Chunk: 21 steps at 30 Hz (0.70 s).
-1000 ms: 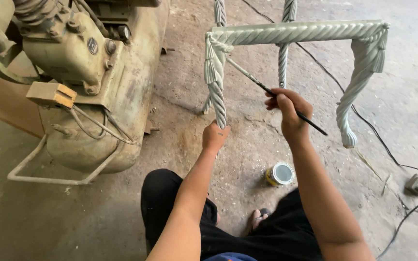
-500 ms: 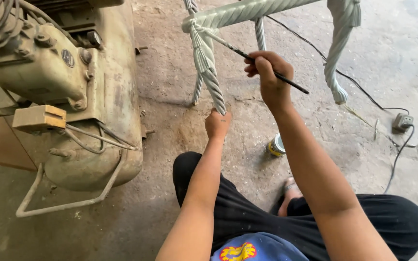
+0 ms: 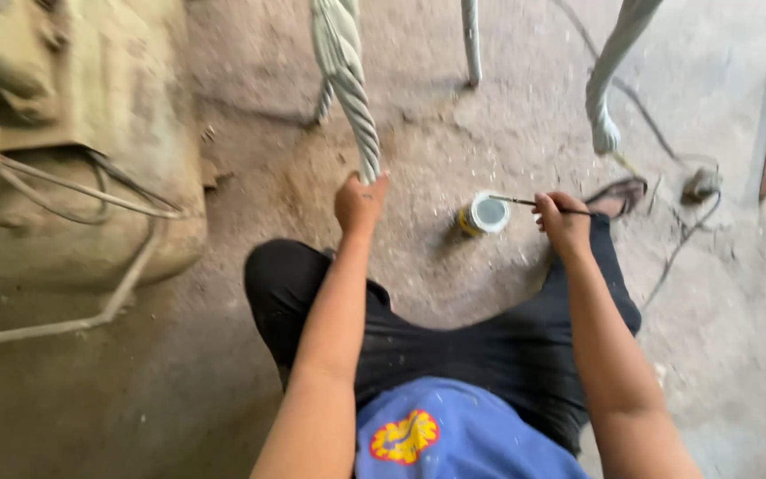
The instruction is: The person paints a twisted metal table leg using a small brush and a can of light-colored paint. They repeatedly dip the brush into the paint can and apply paint to the leg's grooves and surface.
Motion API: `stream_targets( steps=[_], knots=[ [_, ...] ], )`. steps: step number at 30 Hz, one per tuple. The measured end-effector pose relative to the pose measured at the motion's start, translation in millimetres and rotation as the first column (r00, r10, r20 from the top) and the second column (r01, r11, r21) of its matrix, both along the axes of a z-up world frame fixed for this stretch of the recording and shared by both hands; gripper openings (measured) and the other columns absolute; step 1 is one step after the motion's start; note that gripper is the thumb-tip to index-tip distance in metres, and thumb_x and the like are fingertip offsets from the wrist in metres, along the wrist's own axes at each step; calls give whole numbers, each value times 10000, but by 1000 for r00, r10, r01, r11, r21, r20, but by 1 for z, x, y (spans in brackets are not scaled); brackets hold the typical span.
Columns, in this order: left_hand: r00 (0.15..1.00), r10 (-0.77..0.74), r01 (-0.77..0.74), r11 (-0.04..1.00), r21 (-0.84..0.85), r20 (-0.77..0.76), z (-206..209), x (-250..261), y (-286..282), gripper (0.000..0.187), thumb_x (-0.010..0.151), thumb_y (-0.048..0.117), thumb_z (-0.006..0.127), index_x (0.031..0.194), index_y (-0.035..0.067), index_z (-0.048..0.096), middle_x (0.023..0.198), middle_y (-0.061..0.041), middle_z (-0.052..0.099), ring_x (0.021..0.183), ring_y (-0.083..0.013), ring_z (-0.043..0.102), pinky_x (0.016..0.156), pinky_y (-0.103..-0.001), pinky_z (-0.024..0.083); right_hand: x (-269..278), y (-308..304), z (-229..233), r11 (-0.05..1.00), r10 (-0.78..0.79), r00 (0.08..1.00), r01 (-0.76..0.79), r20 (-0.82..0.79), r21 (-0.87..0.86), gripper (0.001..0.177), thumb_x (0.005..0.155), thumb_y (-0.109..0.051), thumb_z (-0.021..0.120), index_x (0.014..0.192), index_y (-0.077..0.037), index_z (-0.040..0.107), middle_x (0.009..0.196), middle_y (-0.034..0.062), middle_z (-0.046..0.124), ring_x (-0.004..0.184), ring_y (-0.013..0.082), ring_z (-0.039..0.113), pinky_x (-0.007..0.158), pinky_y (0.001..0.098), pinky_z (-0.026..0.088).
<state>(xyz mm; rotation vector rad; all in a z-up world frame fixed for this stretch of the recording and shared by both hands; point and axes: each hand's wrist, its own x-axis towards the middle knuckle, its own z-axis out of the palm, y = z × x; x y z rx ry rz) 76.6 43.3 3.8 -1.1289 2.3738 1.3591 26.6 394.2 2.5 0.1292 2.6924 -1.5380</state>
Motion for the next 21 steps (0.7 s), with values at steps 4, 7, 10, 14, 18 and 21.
stream_targets(
  steps=[4, 7, 10, 14, 18, 21],
  knots=[
    [947, 74, -84, 996, -17, -313, -26, 1, -3, 581, 864, 585, 697, 899, 5, 712, 781, -249, 711, 871, -474, 718, 780, -560, 558, -2, 23, -96, 987, -120, 990, 111, 68, 117, 166, 971, -190, 685, 916, -53, 763, 661, 157, 682, 507, 229, 644, 471, 336, 546],
    [915, 144, -156, 988, -3, -377, -37, 6, -4, 699, 996, 663, 438, 768, 49, 683, 597, -159, 682, 708, -367, 730, 728, -479, 553, 1, 22, -140, 975, -139, 989, 126, 58, 183, 167, 945, -255, 694, 966, -121, 792, 714, 117, 723, 637, 237, 719, 551, 381, 557],
    [894, 232, -222, 972, 70, -382, -16, 8, -3, 684, 1003, 658, 373, 735, 108, 679, 535, -75, 661, 587, -220, 696, 669, -371, 561, -2, 15, -177, 958, -119, 992, 104, 40, 268, 229, 970, -281, 669, 1102, -155, 808, 879, 181, 752, 915, 369, 731, 789, 486, 558],
    [893, 241, -219, 970, 100, -379, -24, 8, -4, 670, 1018, 646, 382, 735, 115, 677, 532, -68, 663, 564, -199, 701, 637, -349, 564, 0, 17, -208, 975, -94, 975, 48, 202, 219, 300, 1003, -287, 620, 1158, -84, 778, 981, 158, 763, 940, 304, 721, 821, 434, 569],
    [890, 238, -222, 971, 87, -388, -34, 9, -4, 659, 1021, 654, 389, 732, 149, 698, 537, -45, 675, 575, -178, 716, 645, -334, 573, -3, 14, -203, 995, -69, 964, 47, 255, 91, 241, 946, -181, 633, 1080, -53, 786, 873, 154, 756, 739, 240, 746, 609, 339, 637],
    [871, 262, -252, 964, 80, -416, -33, 11, -2, 642, 1028, 591, 409, 783, 88, 723, 566, -122, 687, 653, -265, 740, 709, -419, 572, 0, 15, -177, 983, -174, 969, 162, 174, 83, 274, 1015, -161, 621, 1179, 24, 739, 999, 258, 739, 864, 321, 737, 667, 431, 632]
  ],
)
